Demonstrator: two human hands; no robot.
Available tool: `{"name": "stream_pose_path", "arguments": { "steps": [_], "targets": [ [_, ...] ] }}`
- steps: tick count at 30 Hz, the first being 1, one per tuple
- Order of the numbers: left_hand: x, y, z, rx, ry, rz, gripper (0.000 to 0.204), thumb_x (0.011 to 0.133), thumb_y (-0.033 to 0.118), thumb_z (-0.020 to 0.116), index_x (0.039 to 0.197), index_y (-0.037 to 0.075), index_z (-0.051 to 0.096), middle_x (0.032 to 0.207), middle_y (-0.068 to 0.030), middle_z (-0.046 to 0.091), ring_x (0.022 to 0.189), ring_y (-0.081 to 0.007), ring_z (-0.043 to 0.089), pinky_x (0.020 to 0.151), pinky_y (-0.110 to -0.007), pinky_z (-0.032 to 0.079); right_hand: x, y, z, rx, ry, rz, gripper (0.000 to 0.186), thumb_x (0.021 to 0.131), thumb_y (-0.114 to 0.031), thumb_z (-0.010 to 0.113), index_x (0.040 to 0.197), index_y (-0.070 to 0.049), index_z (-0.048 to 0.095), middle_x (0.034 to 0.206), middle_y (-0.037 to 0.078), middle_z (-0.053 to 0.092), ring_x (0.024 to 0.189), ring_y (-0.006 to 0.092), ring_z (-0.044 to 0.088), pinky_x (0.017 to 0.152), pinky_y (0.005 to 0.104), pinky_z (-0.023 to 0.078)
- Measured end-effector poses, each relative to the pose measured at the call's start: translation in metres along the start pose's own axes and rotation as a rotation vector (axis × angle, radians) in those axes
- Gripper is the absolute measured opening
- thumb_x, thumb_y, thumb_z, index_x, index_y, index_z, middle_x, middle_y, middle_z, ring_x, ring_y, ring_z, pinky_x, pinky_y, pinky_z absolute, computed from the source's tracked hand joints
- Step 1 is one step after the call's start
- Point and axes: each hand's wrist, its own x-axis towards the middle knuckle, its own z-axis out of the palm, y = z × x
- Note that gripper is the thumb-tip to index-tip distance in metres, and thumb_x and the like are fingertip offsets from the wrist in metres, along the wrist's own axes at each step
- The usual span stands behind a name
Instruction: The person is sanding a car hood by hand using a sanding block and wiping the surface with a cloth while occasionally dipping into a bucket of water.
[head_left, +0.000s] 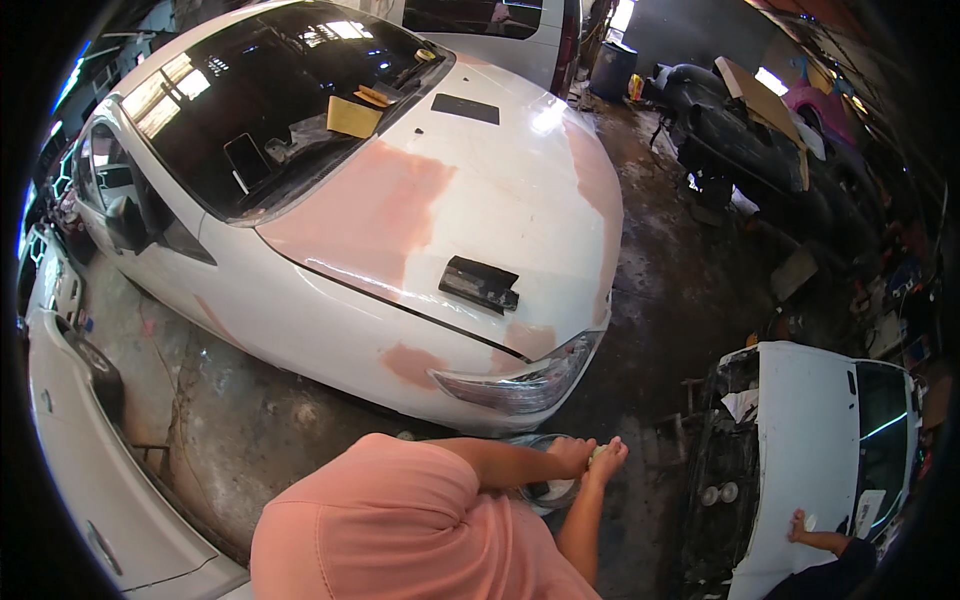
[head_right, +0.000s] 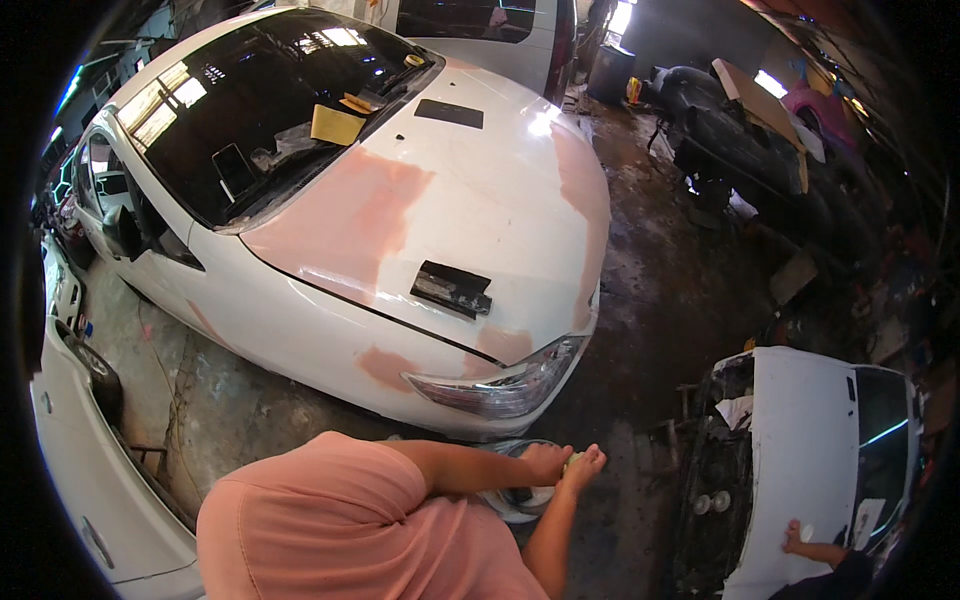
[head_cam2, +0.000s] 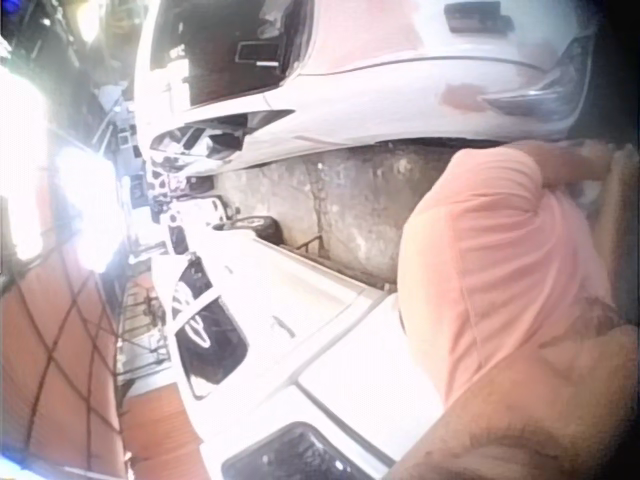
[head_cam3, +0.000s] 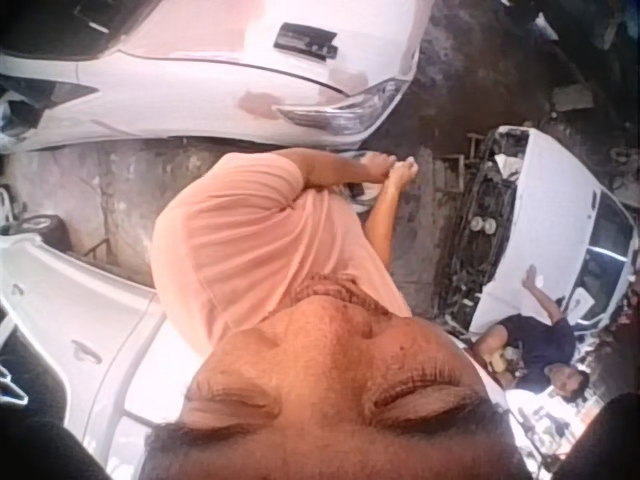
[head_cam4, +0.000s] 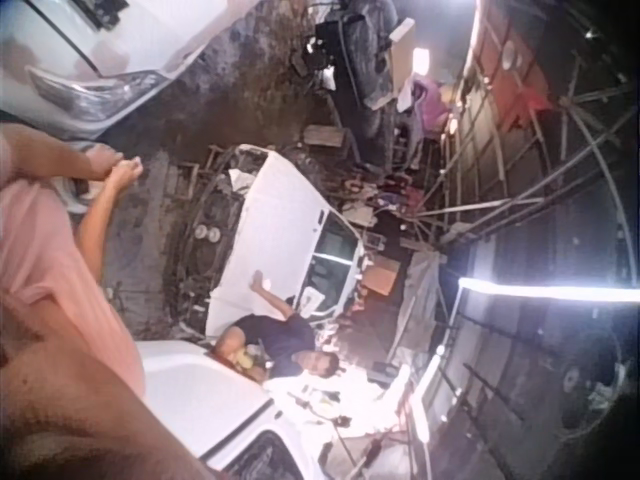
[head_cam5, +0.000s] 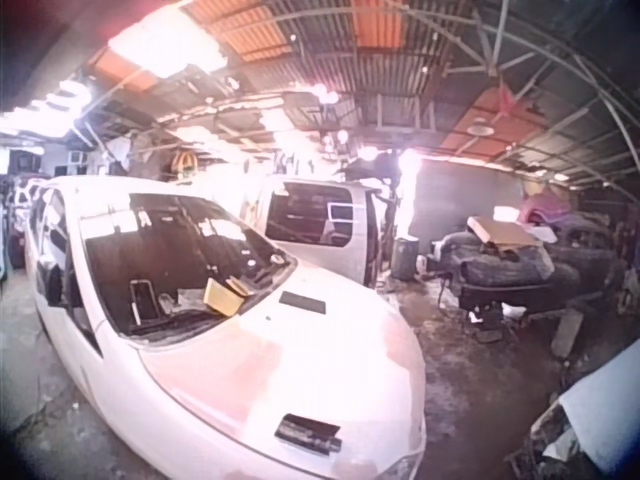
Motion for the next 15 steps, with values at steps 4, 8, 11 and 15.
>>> {"name": "stream_pose_path", "arguments": {
  "steps": [4, 8, 11, 15],
  "targets": [
    [0.003, 0.009, -0.046, -0.508, -0.392, 0.162, 0.065, 0.094, 0.070, 0.061, 0.102, 0.005, 0.067, 0.093, -0.0143, 0.075, 0.084, -0.0269, 0.074, 0.074, -0.044, 0.059, 0.002, -0.066, -0.065, 0.347, -0.602, 0.123, 0.040, 0.107, -0.029, 0.062, 0.136, -0.001, 0.059, 0.115, 0.013, 0.066, 0.099, 0.0270, 0.070, 0.090, 0.0459, 0.060],
    [-0.018, 0.044, -0.078, -1.201, -0.980, 0.171, 0.074, 0.099, 0.079, 0.048, 0.104, 0.008, 0.065, 0.071, -0.0060, 0.063, 0.054, -0.0143, 0.059, 0.045, -0.026, 0.044, -0.063, -0.181, -0.082, 0.866, -0.835, 0.111, 0.051, 0.106, -0.032, 0.064, 0.147, -0.004, 0.051, 0.111, 0.013, 0.065, 0.094, 0.0296, 0.071, 0.088, 0.0529, 0.062],
    [-0.042, 0.073, -0.097, -1.656, -1.241, 0.206, 0.064, 0.099, 0.072, 0.057, 0.103, 0.008, 0.066, 0.070, -0.0033, 0.059, 0.052, -0.0123, 0.055, 0.046, -0.024, 0.042, -0.057, -0.179, -0.091, 1.115, -1.037, -0.072, 0.055, 0.106, -0.034, 0.065, 0.151, -0.006, 0.048, 0.104, 0.013, 0.064, 0.091, 0.0291, 0.071, 0.086, 0.0571, 0.063],
    [-0.057, 0.061, -0.101, -1.460, -1.000, 0.185, 0.043, 0.095, 0.051, 0.071, 0.104, 0.009, 0.067, 0.073, -0.0036, 0.062, 0.054, -0.0117, 0.055, 0.048, -0.024, 0.042, -0.041, -0.167, -0.086, 0.927, -1.029, -0.053, 0.046, 0.106, -0.021, 0.065, 0.148, -0.006, 0.051, 0.080, 0.006, 0.057, 0.069, 0.0198, 0.062, 0.073, 0.0490, 0.064]
  ]
}}
